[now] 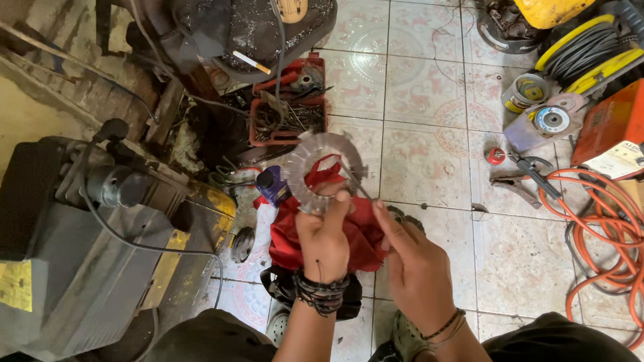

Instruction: The person holds a circular metal component with a red cloth in their left hand and uses a metal file in their right hand to smooth the edges of the component. They rotate the object periodically to file different sections of the rim.

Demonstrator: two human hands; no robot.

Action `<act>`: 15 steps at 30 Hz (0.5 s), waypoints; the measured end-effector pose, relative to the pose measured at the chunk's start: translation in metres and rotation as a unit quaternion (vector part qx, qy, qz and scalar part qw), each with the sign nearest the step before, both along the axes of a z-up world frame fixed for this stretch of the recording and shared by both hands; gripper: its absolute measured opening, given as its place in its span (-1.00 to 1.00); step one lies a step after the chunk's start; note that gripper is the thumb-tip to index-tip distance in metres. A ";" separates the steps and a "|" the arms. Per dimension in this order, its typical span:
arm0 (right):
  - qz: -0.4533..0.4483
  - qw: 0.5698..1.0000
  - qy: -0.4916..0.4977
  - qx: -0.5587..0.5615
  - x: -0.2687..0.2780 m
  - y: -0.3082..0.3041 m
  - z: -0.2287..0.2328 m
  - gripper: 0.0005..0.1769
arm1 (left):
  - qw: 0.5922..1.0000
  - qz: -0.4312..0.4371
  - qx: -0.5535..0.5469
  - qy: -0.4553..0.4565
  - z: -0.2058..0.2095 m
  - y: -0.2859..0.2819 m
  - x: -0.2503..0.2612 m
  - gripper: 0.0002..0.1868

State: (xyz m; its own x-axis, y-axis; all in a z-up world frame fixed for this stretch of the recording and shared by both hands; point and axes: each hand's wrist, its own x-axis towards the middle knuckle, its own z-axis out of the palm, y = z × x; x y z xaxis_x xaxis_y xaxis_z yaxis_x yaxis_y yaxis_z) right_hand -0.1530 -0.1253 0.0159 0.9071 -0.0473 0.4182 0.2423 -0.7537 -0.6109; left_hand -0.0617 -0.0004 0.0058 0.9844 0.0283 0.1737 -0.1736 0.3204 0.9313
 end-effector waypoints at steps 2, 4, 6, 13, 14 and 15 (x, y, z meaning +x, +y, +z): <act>0.004 1.000 0.016 -0.001 -0.001 0.002 0.001 -0.22 | 0.997 0.038 0.006 0.065 -0.009 0.007 0.005 -0.57; 0.012 0.999 0.032 -0.003 -0.002 0.003 -0.001 -0.21 | 0.988 0.080 0.011 0.131 -0.011 0.013 0.008 -0.27; 0.019 0.998 0.061 -0.013 -0.002 0.000 -0.004 -0.20 | 0.982 0.100 0.018 0.159 -0.008 0.016 0.011 -0.25; 0.051 0.987 0.046 0.148 0.003 -0.013 -0.009 -0.27 | 0.976 0.077 -0.100 0.179 -0.019 0.023 0.023 -0.30; 0.027 0.984 0.028 0.173 0.005 -0.012 -0.009 -0.33 | 0.984 0.051 -0.050 0.161 -0.020 0.024 0.022 -0.33; 0.003 0.980 0.010 0.200 0.006 -0.012 -0.010 -0.39 | 0.990 0.024 0.000 0.141 -0.020 0.024 0.021 -0.34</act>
